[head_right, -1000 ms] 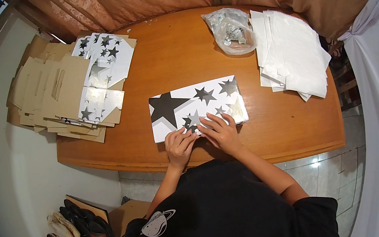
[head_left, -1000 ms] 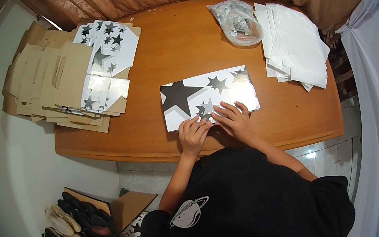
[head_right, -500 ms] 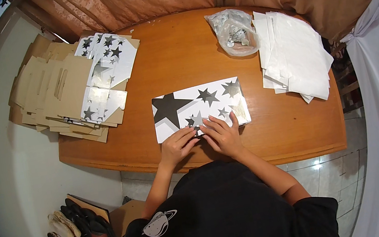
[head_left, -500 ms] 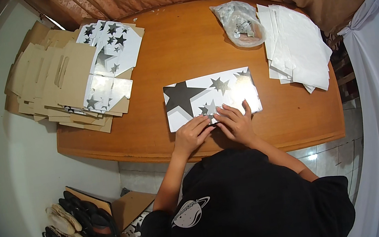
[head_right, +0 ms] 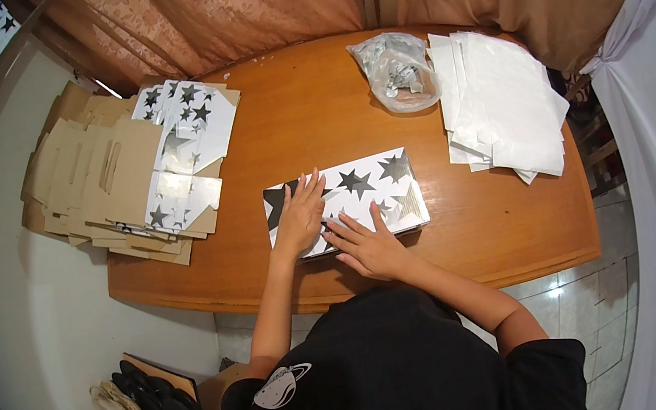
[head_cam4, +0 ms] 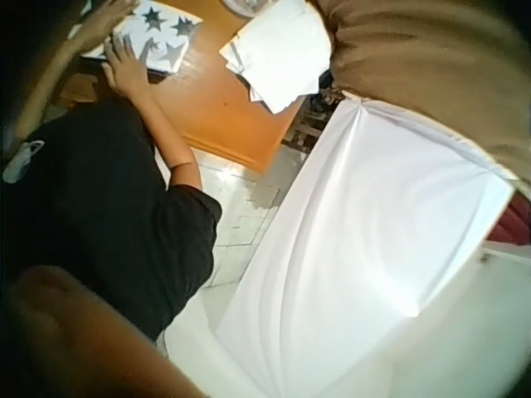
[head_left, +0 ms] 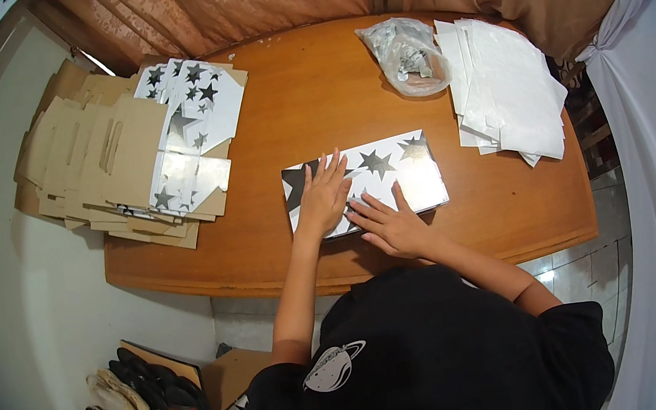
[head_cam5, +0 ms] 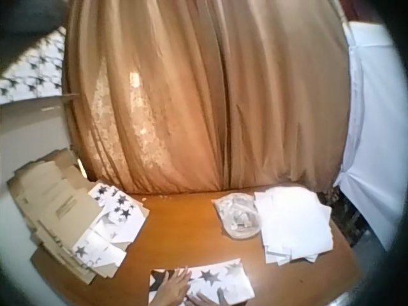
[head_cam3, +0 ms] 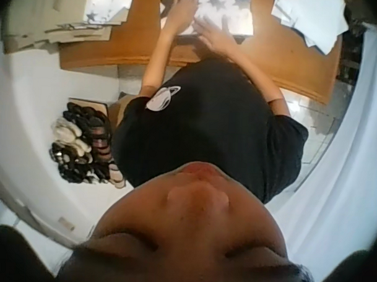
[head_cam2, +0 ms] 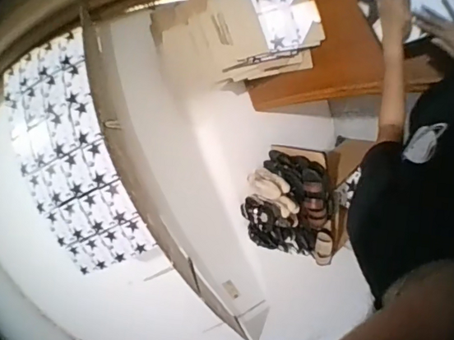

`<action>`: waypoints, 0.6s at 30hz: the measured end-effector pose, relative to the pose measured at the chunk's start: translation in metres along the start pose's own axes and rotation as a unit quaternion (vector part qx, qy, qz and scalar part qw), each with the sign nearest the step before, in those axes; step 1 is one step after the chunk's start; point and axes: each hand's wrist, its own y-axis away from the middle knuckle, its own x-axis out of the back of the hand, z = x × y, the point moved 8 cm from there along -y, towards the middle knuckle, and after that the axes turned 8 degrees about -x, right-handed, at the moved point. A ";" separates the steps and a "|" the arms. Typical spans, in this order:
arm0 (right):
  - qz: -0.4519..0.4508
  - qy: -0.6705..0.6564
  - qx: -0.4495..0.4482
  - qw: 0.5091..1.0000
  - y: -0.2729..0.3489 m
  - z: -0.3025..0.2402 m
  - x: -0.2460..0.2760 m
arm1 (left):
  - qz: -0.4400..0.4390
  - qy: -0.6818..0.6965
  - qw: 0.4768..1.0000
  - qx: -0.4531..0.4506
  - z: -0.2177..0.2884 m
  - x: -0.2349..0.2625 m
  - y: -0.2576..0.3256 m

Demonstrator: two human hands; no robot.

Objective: Folding cardboard into shoe boxes, placing tissue paper and silica gel inside, and stacking the completed boxes on a shelf.

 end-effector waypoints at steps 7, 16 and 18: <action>-0.106 0.069 0.016 0.992 -0.026 0.047 0.003 | 0.011 -0.026 1.000 0.000 -0.002 -0.004 0.004; 0.105 0.114 -0.333 0.930 -0.008 0.180 0.067 | -0.077 -0.132 0.988 0.008 0.016 -0.003 -0.006; 0.117 0.040 -0.319 0.940 0.018 0.180 0.063 | -0.075 -0.132 0.988 0.003 0.016 -0.009 -0.013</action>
